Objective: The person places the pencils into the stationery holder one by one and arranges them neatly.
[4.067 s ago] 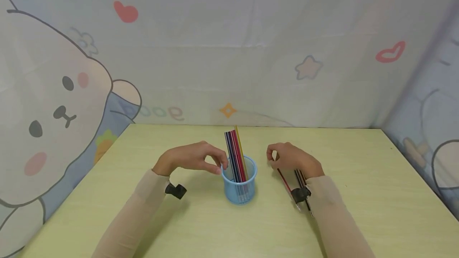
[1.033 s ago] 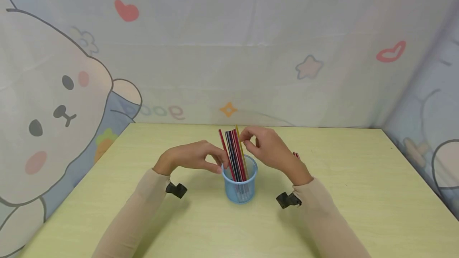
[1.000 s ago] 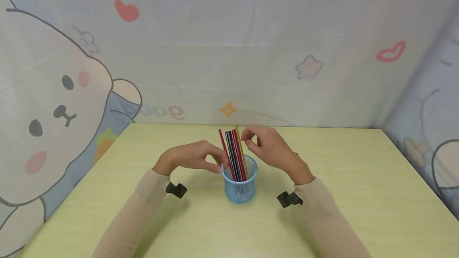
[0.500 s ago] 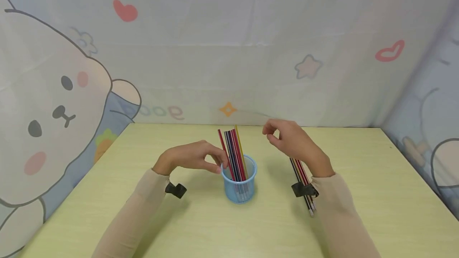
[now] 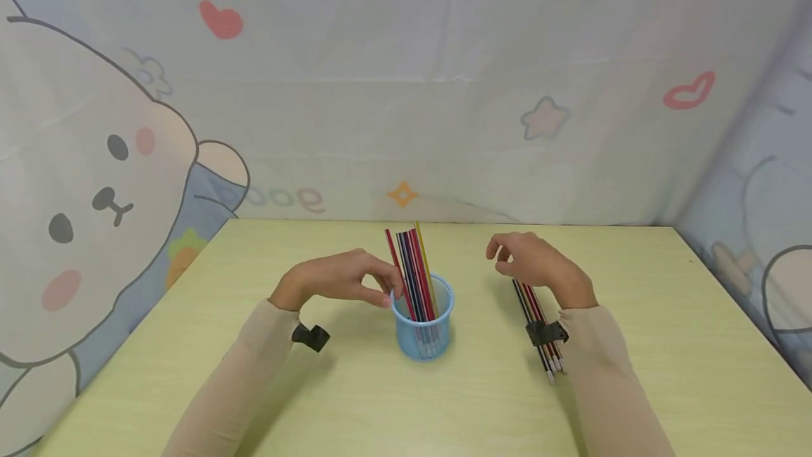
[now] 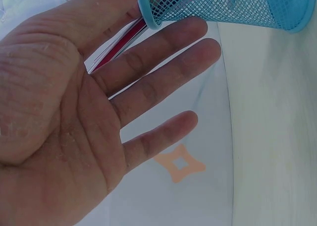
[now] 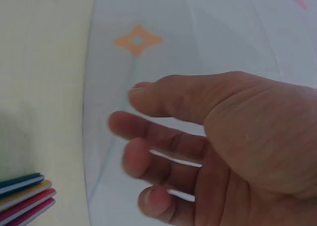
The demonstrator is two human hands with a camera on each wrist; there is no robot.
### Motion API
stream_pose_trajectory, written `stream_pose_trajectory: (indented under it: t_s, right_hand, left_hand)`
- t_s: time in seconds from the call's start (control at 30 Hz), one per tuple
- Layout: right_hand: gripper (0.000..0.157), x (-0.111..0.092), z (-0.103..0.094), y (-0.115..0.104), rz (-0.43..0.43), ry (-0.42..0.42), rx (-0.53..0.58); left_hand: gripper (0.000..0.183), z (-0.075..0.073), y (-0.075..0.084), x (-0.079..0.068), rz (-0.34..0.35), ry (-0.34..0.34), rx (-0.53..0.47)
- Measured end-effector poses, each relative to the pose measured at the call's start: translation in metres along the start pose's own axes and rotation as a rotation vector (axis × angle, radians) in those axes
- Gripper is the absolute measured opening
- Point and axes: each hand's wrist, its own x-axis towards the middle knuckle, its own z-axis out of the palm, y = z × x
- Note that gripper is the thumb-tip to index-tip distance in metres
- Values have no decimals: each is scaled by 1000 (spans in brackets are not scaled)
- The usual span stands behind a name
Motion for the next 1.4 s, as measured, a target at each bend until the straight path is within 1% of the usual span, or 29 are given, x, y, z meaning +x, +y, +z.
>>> stream_pose_trajectory:
  t_s: [0.13, 0.3, 0.43, 0.6, 0.77, 0.93, 1.13, 1.23, 1.4]
  right_hand:
    - [15, 0, 2, 11, 58, -112, -12]
    - [16, -2, 5, 24, 116, -166, -10]
    - [14, -5, 8, 35, 167, -220, 43]
    - [14, -6, 16, 45, 196, -270, 127]
    - [20, 0, 25, 42, 235, -275, 169]
    - [21, 6, 34, 32, 216, -255, 97]
    - [21, 13, 41, 18, 160, -211, 23]
    - [25, 15, 43, 13, 166, -197, 3]
    - [30, 17, 46, 10, 218, -176, -17]
  left_hand:
    - [8, 0, 0, 0, -1, -2, -3]
    - [8, 0, -1, 0, 1, -3, -9]
    - [9, 0, -1, 1, -1, -3, -11]
    - [9, 1, -2, 1, 0, -4, -18]
    - [8, 1, -1, 1, 0, -4, -22]
    - [8, 1, -1, 1, -12, -4, -18]
    - [7, 0, -1, 1, -2, -2, -17]
    - [7, 0, -1, 0, 4, 0, -13]
    - [7, 0, 0, 0, 5, 0, -16]
